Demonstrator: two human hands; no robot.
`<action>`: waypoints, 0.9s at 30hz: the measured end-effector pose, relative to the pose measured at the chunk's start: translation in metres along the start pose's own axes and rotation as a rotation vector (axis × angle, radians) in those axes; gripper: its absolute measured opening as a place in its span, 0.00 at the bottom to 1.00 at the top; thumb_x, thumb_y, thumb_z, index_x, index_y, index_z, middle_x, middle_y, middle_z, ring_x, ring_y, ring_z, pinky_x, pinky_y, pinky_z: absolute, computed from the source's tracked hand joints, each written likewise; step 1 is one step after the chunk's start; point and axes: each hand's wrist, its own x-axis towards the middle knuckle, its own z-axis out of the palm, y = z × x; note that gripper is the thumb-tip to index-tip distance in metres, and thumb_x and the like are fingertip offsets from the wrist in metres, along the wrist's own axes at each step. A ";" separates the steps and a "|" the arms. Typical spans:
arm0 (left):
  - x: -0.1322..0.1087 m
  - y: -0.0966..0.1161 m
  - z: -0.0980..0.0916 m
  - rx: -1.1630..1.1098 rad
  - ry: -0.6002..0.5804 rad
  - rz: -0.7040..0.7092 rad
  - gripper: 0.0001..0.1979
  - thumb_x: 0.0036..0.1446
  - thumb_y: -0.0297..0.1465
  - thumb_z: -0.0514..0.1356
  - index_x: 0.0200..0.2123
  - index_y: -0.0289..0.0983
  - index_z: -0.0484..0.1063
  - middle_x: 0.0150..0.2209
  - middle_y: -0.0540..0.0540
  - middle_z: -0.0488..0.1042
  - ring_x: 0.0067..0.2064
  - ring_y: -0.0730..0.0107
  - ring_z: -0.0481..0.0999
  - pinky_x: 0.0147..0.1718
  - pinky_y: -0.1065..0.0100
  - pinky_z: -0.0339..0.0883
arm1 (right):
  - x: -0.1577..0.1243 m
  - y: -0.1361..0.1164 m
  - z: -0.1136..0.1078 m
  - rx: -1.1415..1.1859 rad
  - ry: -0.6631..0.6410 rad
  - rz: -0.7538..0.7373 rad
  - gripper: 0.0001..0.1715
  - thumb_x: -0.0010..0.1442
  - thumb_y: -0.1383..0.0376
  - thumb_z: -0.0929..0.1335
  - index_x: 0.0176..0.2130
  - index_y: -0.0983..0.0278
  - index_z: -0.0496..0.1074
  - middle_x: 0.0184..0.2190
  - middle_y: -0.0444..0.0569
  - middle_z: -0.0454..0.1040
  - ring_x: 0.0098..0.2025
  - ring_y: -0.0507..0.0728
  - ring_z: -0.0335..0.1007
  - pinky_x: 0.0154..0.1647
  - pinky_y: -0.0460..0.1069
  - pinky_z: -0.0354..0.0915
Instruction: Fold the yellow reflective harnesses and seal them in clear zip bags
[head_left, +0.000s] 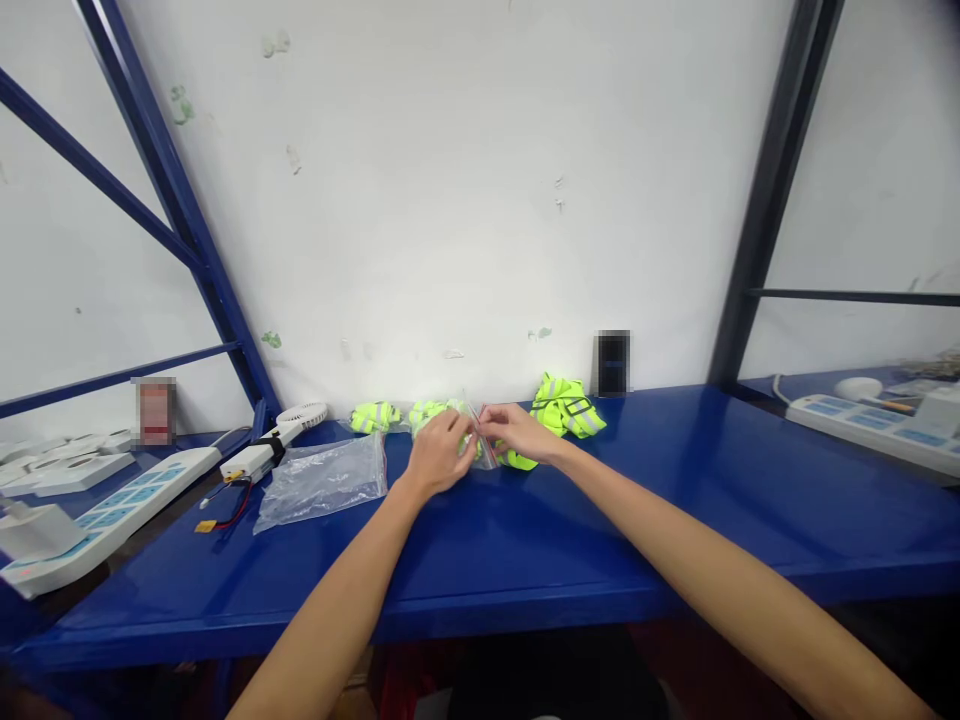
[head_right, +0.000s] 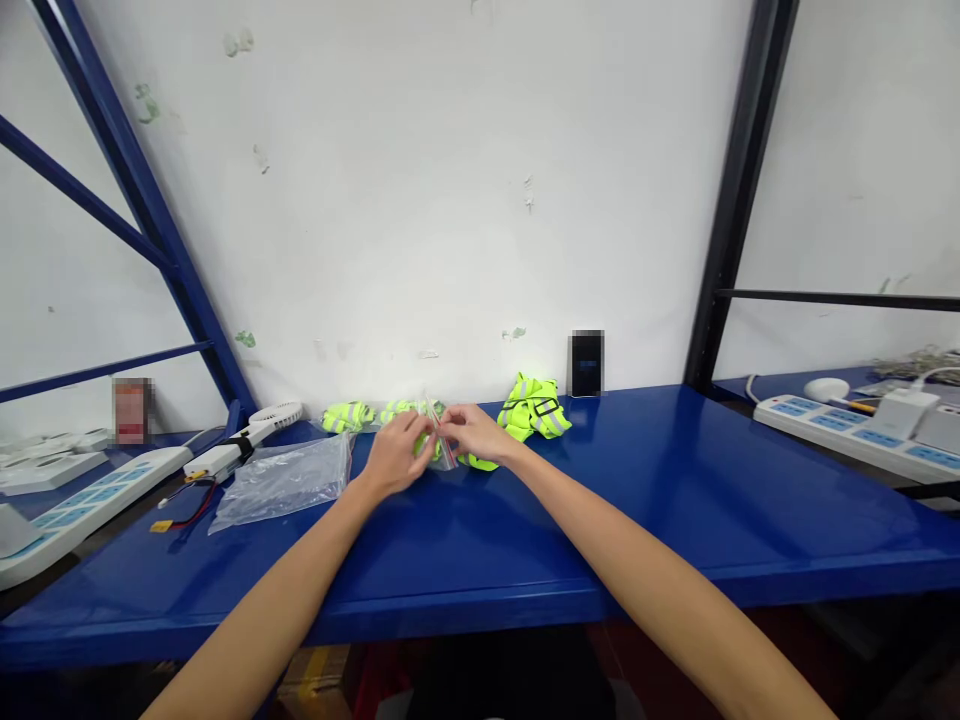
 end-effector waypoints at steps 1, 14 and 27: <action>-0.003 0.001 0.006 0.044 -0.027 0.060 0.10 0.61 0.34 0.51 0.35 0.37 0.69 0.34 0.43 0.69 0.37 0.62 0.68 0.39 0.62 0.61 | -0.006 0.003 -0.003 -0.031 -0.037 -0.040 0.13 0.53 0.58 0.70 0.27 0.63 0.67 0.26 0.43 0.69 0.29 0.52 0.68 0.30 0.47 0.68; -0.014 0.006 0.012 -0.175 0.048 -0.066 0.09 0.61 0.31 0.53 0.28 0.37 0.65 0.28 0.48 0.65 0.34 0.67 0.64 0.36 0.65 0.57 | -0.019 0.013 0.007 -0.457 0.027 -0.357 0.11 0.59 0.59 0.68 0.30 0.64 0.71 0.32 0.48 0.75 0.33 0.56 0.70 0.37 0.49 0.64; -0.016 -0.008 0.010 -0.402 0.429 -0.395 0.10 0.61 0.35 0.50 0.29 0.38 0.63 0.29 0.50 0.66 0.33 0.69 0.67 0.36 0.68 0.61 | -0.008 0.024 0.002 0.032 0.237 -0.212 0.07 0.58 0.61 0.65 0.35 0.60 0.62 0.38 0.46 0.74 0.35 0.54 0.73 0.35 0.49 0.69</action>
